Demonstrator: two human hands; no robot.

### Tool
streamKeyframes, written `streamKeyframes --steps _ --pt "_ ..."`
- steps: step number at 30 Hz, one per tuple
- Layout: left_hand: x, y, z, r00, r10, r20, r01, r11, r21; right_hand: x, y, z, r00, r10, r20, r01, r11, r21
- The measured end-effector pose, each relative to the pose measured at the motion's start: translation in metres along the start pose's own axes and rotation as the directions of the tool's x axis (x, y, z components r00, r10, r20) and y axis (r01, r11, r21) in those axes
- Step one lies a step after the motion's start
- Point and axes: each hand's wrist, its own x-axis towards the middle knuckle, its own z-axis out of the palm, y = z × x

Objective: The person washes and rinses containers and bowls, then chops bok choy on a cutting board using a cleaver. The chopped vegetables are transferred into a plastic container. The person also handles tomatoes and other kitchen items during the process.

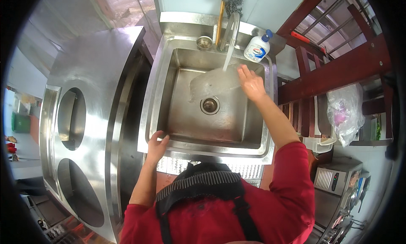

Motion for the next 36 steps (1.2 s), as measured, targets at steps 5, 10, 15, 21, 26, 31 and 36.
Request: streamKeyframes --steps 5,10,15,21,26,31,36 --pt "0.020 0.041 0.018 0.908 0.417 0.021 -0.417 0.904 0.095 0.001 -0.009 0.000 1.000 0.002 -0.019 -0.002 1.000 0.015" --pt "0.060 0.129 0.058 0.773 0.634 -0.016 -0.575 0.711 0.404 -0.017 -0.013 -0.010 0.990 -0.018 -0.138 0.024 0.999 0.046" --pt "0.083 0.169 0.083 0.917 0.259 0.303 -0.335 0.913 0.233 -0.023 -0.010 -0.020 0.985 -0.026 -0.169 0.046 0.992 0.118" --pt "0.091 0.162 0.095 0.866 0.275 0.418 -0.308 0.951 0.012 -0.034 -0.001 -0.019 0.991 0.001 -0.130 0.009 0.997 0.074" --pt "0.101 0.159 0.096 0.846 0.251 0.471 -0.295 0.955 0.021 -0.038 0.005 -0.014 0.990 -0.020 -0.138 0.027 0.999 0.047" --pt "0.107 0.155 0.098 0.797 0.304 0.521 -0.322 0.945 -0.059 -0.044 0.010 -0.009 0.984 -0.021 -0.177 0.028 0.999 0.036" --pt "0.098 0.156 0.117 0.867 0.357 0.347 -0.423 0.896 0.135 -0.046 0.009 -0.006 0.980 -0.007 -0.198 0.008 1.000 0.008"
